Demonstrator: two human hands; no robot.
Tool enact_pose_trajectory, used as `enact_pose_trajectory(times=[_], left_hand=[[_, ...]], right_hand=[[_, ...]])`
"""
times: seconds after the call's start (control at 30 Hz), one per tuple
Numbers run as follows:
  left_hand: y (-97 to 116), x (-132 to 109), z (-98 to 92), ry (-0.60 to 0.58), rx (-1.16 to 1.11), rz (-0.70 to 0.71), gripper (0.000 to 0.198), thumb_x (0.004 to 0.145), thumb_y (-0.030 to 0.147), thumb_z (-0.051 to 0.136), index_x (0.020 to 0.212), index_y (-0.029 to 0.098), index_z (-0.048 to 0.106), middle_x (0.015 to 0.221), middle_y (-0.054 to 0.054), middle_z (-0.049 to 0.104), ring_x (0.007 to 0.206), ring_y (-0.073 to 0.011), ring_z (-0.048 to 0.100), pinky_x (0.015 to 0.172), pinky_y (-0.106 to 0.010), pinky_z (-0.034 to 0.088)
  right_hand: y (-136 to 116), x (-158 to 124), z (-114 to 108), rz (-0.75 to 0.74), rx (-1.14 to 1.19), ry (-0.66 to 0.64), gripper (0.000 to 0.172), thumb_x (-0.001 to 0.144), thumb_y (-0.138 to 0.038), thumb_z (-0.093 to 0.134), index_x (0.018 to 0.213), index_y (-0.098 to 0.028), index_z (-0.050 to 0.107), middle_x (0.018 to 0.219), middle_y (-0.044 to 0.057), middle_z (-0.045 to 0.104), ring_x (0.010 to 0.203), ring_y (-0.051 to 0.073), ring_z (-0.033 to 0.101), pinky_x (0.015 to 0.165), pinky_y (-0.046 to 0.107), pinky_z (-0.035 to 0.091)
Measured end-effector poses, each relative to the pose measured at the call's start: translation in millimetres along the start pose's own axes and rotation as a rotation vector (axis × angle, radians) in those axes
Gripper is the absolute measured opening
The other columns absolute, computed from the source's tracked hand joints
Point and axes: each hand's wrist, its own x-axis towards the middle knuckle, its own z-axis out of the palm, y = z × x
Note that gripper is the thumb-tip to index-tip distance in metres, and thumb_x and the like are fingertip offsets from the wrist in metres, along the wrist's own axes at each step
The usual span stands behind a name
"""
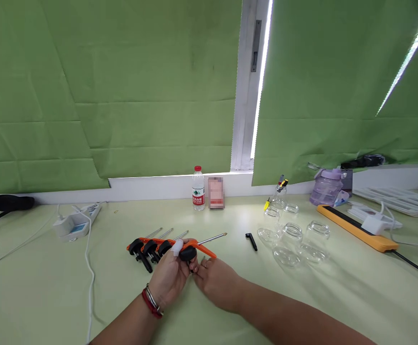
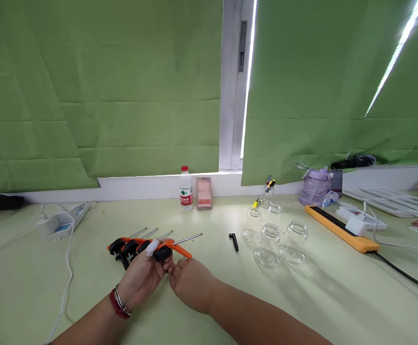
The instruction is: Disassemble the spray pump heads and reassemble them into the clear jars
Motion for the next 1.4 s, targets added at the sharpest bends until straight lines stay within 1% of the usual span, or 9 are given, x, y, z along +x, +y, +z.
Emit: enact_pose_trajectory(times=[0.2, 0.37, 0.47, 0.57, 0.7, 0.8, 0.93, 1.23, 1.4], left_hand=[[-5, -1, 0.3, -0.025, 0.038, -0.047, 0.028, 0.089, 0.038, 0.044, 0.096, 0.015, 0.059, 0.061, -0.001, 0.052, 0.055, -0.0138, 0.049, 0.061, -0.03, 0.04], [-14, -5, 2.1, -0.06, 0.064, -0.118, 0.033, 0.089, 0.039, 0.044, 0.107, 0.015, 0.058, 0.066, -0.002, 0.055, 0.06, -0.0151, 0.053, 0.067, -0.031, 0.041], [-17, -6, 3.2, -0.055, 0.03, -0.216, 0.035, 0.088, 0.04, 0.046, 0.111, 0.017, 0.058, 0.068, -0.003, 0.056, 0.063, -0.016, 0.054, 0.069, -0.032, 0.041], [-20, -6, 4.0, -0.068, -0.006, -0.236, 0.031, 0.086, 0.037, 0.051, 0.108, 0.018, 0.061, 0.079, -0.005, 0.059, 0.07, -0.0163, 0.055, 0.071, -0.031, 0.041], [-26, -7, 7.6, -0.149, -0.021, -0.178, 0.028, 0.085, 0.036, 0.054, 0.099, 0.016, 0.066, 0.083, -0.007, 0.059, 0.071, -0.0166, 0.053, 0.071, -0.031, 0.041], [-26, -10, 13.0, -0.192, -0.011, -0.215, 0.033, 0.082, 0.04, 0.057, 0.103, 0.016, 0.066, 0.079, -0.007, 0.057, 0.07, -0.0176, 0.053, 0.071, -0.034, 0.041], [-25, -14, 17.4, -0.219, 0.037, -0.221, 0.033, 0.079, 0.043, 0.061, 0.096, 0.015, 0.067, 0.079, -0.007, 0.056, 0.069, -0.0174, 0.052, 0.071, -0.034, 0.04], [-29, -13, 13.4, -0.28, 0.071, -0.212, 0.026, 0.085, 0.038, 0.053, 0.084, 0.015, 0.064, 0.077, -0.006, 0.053, 0.068, -0.0159, 0.05, 0.066, -0.032, 0.04], [-27, -12, 12.8, -0.221, 0.077, -0.195, 0.023, 0.083, 0.036, 0.056, 0.082, 0.015, 0.065, 0.079, -0.006, 0.056, 0.066, -0.0151, 0.05, 0.066, -0.032, 0.04]], right_hand=[[-21, -23, -33, -0.14, 0.035, 0.071, 0.029, 0.084, -0.014, 0.046, 0.11, -0.006, 0.054, 0.079, 0.011, 0.064, 0.067, 0.02, 0.053, 0.055, 0.033, 0.035], [-33, -24, -38, -0.204, 0.115, 0.086, 0.018, 0.083, -0.012, 0.046, 0.097, -0.013, 0.057, 0.071, 0.005, 0.061, 0.062, 0.017, 0.049, 0.054, 0.03, 0.034], [-30, -18, -40, -0.162, 0.22, 0.152, 0.018, 0.082, -0.013, 0.045, 0.094, -0.016, 0.057, 0.075, 0.004, 0.062, 0.066, 0.017, 0.051, 0.059, 0.03, 0.038], [-17, -14, -50, 0.051, 0.543, 0.341, 0.02, 0.08, -0.012, 0.044, 0.095, -0.017, 0.057, 0.084, 0.005, 0.064, 0.076, 0.016, 0.055, 0.068, 0.028, 0.044], [6, -15, -66, 0.611, 0.997, 0.599, 0.015, 0.085, -0.02, 0.045, 0.094, -0.02, 0.057, 0.081, 0.003, 0.062, 0.072, 0.013, 0.057, 0.069, 0.026, 0.048], [16, -15, -63, 0.811, 1.219, 0.691, 0.014, 0.084, -0.027, 0.051, 0.094, -0.019, 0.057, 0.082, 0.003, 0.061, 0.072, 0.013, 0.058, 0.068, 0.027, 0.05], [16, -13, -53, 0.839, 1.399, 0.653, 0.017, 0.081, -0.03, 0.056, 0.093, -0.018, 0.057, 0.08, 0.002, 0.06, 0.069, 0.013, 0.059, 0.066, 0.028, 0.051], [12, -15, -51, 0.816, 1.332, 0.541, 0.015, 0.081, -0.029, 0.054, 0.09, -0.018, 0.059, 0.071, 0.0, 0.06, 0.067, 0.012, 0.057, 0.064, 0.026, 0.048], [7, -15, -47, 0.784, 1.36, 0.389, 0.017, 0.085, -0.03, 0.047, 0.091, -0.02, 0.059, 0.071, -0.001, 0.06, 0.053, 0.011, 0.056, 0.05, 0.024, 0.045]])
